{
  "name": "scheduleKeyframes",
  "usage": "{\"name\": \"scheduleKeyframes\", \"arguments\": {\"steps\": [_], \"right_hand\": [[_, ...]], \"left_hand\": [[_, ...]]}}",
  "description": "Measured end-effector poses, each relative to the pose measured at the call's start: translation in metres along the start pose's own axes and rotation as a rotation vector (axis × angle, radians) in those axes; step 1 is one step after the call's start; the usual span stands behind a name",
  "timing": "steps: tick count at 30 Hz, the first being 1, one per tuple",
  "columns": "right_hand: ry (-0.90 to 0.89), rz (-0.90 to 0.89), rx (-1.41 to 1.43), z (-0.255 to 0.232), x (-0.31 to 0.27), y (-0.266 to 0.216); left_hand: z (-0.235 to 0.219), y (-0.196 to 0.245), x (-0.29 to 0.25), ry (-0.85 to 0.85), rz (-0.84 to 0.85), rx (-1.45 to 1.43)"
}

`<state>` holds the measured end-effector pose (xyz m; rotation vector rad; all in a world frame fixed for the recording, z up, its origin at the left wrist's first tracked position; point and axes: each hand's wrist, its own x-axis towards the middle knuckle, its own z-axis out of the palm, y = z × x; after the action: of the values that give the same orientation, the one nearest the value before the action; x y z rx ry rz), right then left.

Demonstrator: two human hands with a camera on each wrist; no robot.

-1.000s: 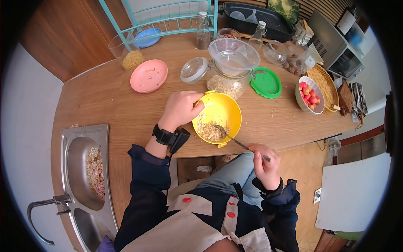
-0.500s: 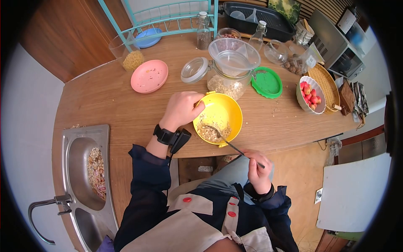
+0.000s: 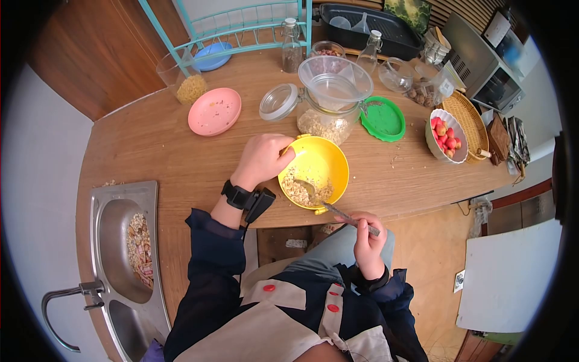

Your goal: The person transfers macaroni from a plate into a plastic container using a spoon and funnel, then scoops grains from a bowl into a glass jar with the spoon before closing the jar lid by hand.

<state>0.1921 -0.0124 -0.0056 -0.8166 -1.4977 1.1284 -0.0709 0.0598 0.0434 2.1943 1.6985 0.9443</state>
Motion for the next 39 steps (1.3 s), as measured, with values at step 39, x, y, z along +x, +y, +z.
{"name": "scheduleKeyframes", "arguments": {"steps": [39], "right_hand": [[0.243,0.374,0.626,-0.017,0.011,0.014]], "left_hand": [[-0.001,0.000,0.000,-0.046,-0.003,-0.014]]}}
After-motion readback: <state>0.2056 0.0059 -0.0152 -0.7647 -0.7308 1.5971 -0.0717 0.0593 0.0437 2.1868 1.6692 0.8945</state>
